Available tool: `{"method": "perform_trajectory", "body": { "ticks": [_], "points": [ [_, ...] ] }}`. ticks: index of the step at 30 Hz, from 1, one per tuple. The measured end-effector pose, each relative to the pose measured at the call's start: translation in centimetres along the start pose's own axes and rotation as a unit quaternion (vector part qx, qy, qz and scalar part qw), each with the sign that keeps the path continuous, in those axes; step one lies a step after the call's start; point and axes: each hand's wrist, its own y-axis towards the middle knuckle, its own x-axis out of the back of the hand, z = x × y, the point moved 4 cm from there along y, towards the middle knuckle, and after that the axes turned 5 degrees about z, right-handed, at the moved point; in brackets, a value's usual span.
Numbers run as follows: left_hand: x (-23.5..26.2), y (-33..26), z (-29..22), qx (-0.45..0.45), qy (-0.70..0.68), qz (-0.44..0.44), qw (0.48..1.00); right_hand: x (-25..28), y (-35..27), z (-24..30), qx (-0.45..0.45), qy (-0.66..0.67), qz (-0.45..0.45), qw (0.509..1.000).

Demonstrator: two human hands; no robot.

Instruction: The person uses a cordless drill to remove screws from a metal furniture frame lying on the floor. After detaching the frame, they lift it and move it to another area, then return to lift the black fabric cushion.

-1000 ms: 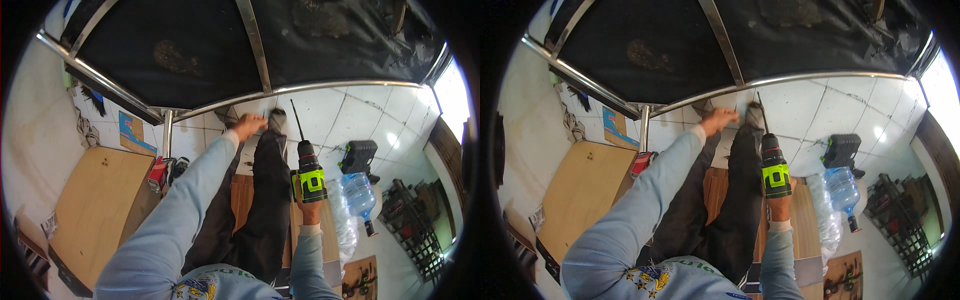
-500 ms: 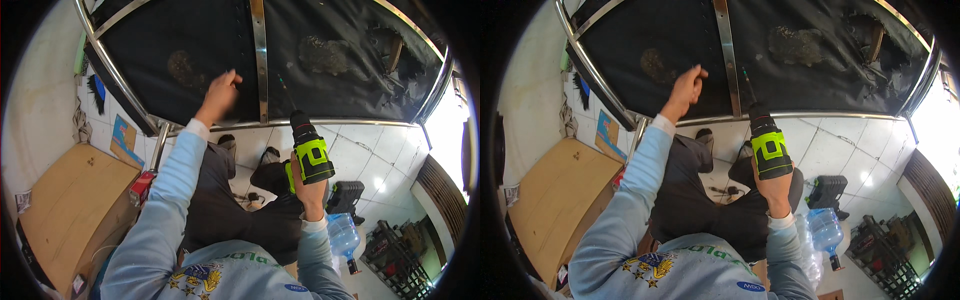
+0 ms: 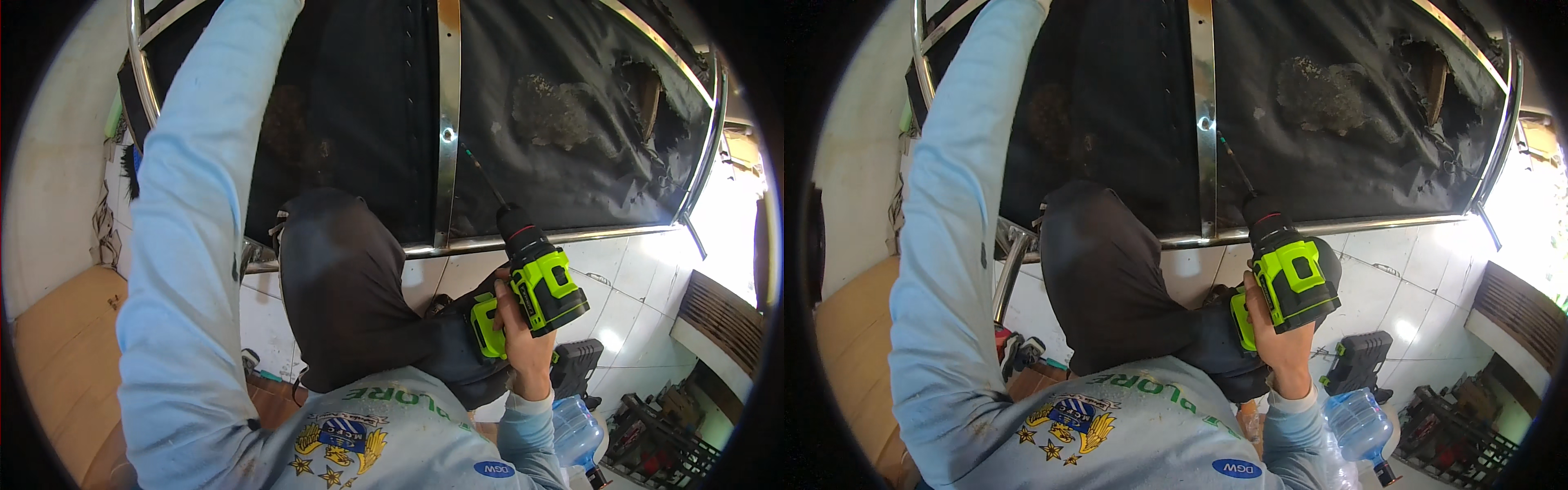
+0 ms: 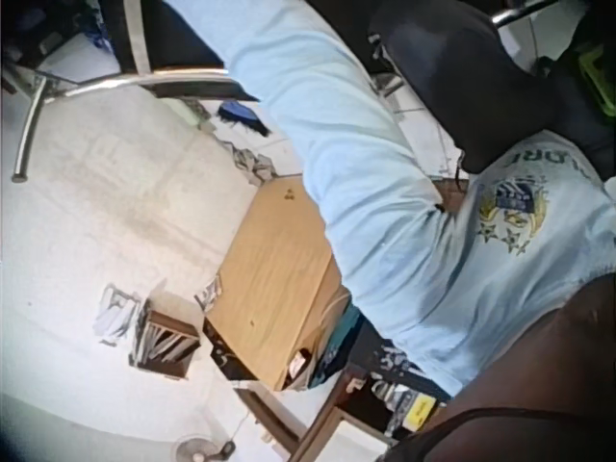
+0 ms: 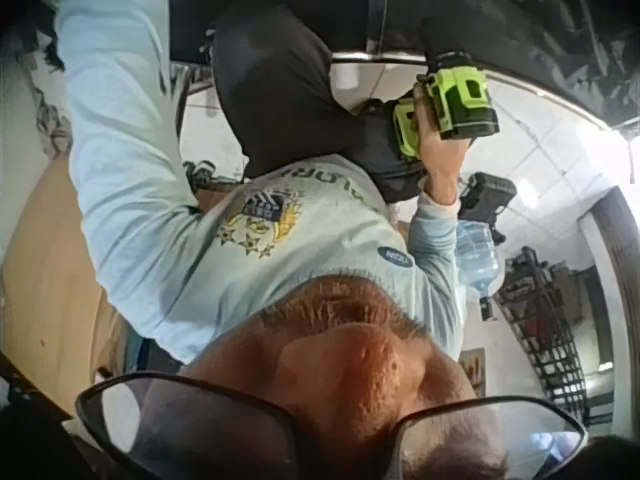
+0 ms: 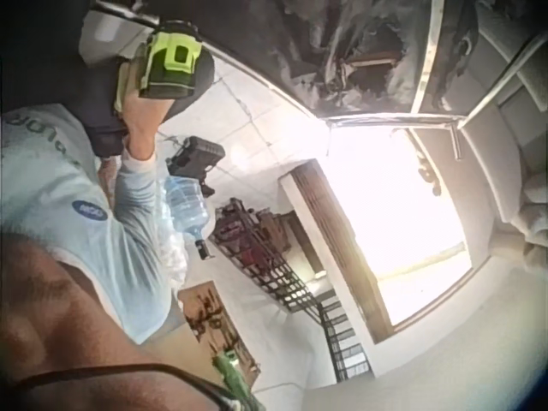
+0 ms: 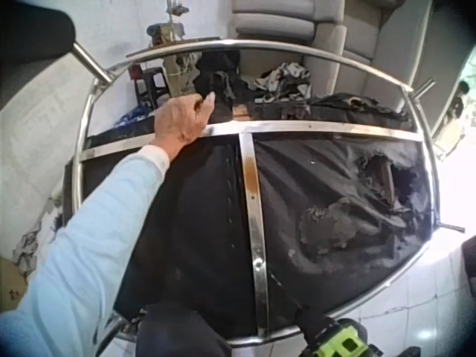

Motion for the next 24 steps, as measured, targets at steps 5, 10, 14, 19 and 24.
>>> {"method": "perform_trajectory", "body": {
  "ticks": [5,10,14,19,24],
  "points": [
    [-1.4,-0.3,2.1,0.062,0.059,0.061,0.994,-1.5,-0.6,0.6,-0.043,0.035,-0.023,0.998],
    [-1.7,0.1,2.6,0.104,0.015,0.102,0.989,-2.4,-0.4,1.4,-0.064,0.06,-0.022,0.996],
    [-1.5,-0.2,2.8,0.114,0.003,0.096,0.989,-3.0,-0.2,1.2,-0.076,0.056,-0.014,0.995],
    [-1.5,-0.5,2.8,0.119,-0.015,0.084,0.989,-3.5,0.4,1.8,-0.064,0.032,-0.019,0.997],
    [-1.6,-0.4,2.9,0.11,-0.013,0.071,0.991,-3.7,0.6,1.9,-0.085,0.027,-0.04,0.995]
  ]
}}
